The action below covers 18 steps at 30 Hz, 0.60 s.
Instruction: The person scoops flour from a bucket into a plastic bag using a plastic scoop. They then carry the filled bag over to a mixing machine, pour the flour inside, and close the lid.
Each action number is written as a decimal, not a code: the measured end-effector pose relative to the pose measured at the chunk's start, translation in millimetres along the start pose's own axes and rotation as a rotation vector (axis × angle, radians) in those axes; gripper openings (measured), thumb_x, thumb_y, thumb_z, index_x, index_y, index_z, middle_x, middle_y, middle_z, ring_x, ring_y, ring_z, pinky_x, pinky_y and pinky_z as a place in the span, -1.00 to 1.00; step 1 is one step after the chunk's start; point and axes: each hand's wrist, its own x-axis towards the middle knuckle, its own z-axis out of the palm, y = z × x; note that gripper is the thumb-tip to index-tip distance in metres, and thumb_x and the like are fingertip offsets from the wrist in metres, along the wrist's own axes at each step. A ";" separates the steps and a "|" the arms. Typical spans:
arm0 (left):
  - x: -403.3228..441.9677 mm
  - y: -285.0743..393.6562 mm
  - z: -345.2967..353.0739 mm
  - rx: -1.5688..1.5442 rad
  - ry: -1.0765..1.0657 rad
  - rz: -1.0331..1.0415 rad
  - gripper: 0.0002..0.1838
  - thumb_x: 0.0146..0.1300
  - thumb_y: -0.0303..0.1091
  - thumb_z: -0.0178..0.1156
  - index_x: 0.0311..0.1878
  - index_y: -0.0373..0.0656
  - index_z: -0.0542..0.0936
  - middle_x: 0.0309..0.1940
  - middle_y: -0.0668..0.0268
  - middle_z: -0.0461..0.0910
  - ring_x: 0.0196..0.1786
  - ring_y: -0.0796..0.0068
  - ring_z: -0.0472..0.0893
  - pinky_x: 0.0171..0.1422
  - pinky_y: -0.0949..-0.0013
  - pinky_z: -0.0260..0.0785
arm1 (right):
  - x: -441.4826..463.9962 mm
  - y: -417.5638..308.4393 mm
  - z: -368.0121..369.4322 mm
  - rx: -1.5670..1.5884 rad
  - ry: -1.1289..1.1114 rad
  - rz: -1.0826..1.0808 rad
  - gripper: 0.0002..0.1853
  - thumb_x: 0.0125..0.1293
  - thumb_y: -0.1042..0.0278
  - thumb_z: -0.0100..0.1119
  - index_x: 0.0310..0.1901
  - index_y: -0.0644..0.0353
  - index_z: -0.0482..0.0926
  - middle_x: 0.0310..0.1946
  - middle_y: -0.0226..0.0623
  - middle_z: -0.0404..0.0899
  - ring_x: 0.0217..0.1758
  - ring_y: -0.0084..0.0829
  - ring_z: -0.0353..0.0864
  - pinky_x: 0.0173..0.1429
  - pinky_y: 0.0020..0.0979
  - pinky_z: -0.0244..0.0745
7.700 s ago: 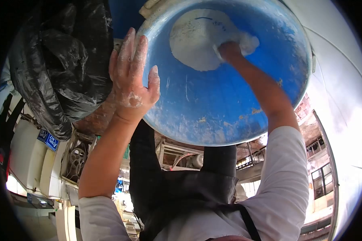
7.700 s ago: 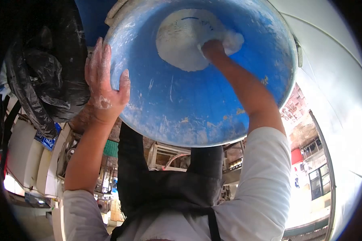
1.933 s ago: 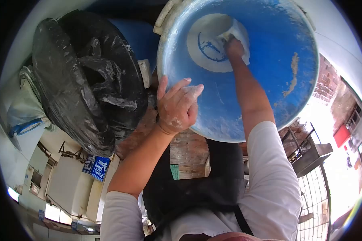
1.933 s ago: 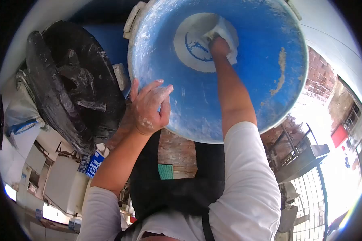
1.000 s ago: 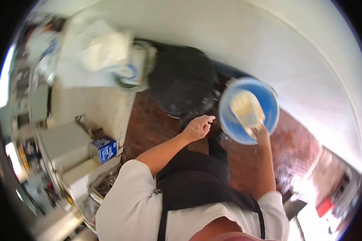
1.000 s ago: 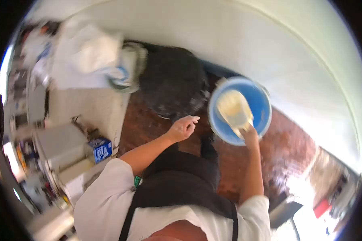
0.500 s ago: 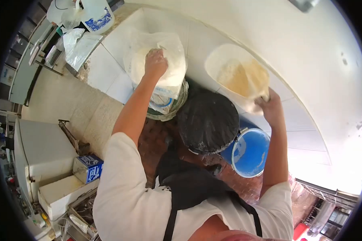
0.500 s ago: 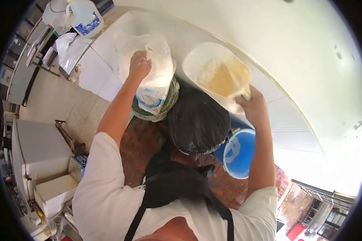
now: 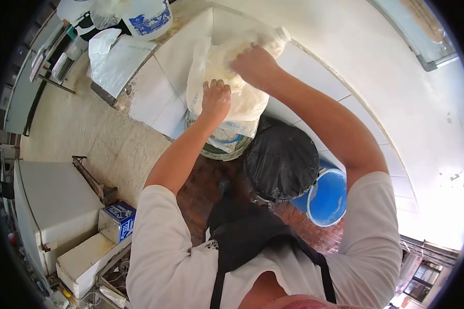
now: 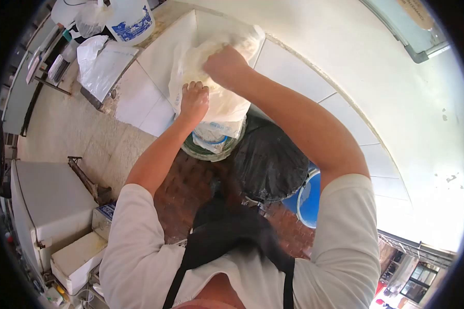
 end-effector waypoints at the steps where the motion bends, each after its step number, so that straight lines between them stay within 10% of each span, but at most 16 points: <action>1: 0.6 -3.1 -1.1 -0.002 0.016 -0.004 -0.86 0.14 -0.40 0.12 -0.29 -0.13 0.66 -0.25 0.22 0.59 0.02 0.22 0.54 0.22 0.02 0.29 | 3.9 -6.7 -9.1 -0.070 -0.026 -0.052 -0.88 0.23 0.39 0.12 -0.28 0.01 0.65 -0.39 -0.29 0.67 -0.14 -0.22 0.70 0.25 -0.08 0.42; 8: 3.8 -11.7 12.4 0.072 0.073 0.003 -0.82 0.15 -0.31 0.13 -0.24 -0.11 0.65 -0.22 0.25 0.57 0.00 0.25 0.53 0.17 -0.06 0.30 | -25.5 8.9 -5.1 -0.050 0.147 0.043 -0.87 0.17 0.39 0.17 -0.30 0.01 0.70 -0.36 -0.24 0.72 -0.18 -0.22 0.73 0.07 -0.12 0.53; 14: 5.1 -8.1 21.9 0.262 0.162 0.035 -0.79 0.19 -0.28 0.09 -0.18 -0.09 0.62 -0.14 0.27 0.56 0.05 0.25 0.52 0.15 -0.07 0.30 | -139.0 44.5 27.5 0.591 0.386 0.740 -0.53 0.30 -0.01 0.26 0.07 0.19 0.56 -0.26 0.07 0.67 -0.19 0.04 0.66 -0.06 -0.09 0.51; 18: 3.1 0.6 15.7 0.153 0.081 -0.040 -0.74 0.22 -0.31 0.10 -0.05 -0.05 0.62 -0.02 0.20 0.56 0.15 0.17 0.50 0.22 -0.14 0.29 | -297.2 14.4 36.6 1.191 0.446 1.223 -0.72 0.26 0.27 0.27 -0.09 0.26 0.65 -0.38 -0.36 0.65 -0.32 -0.57 0.55 -0.21 -0.43 0.46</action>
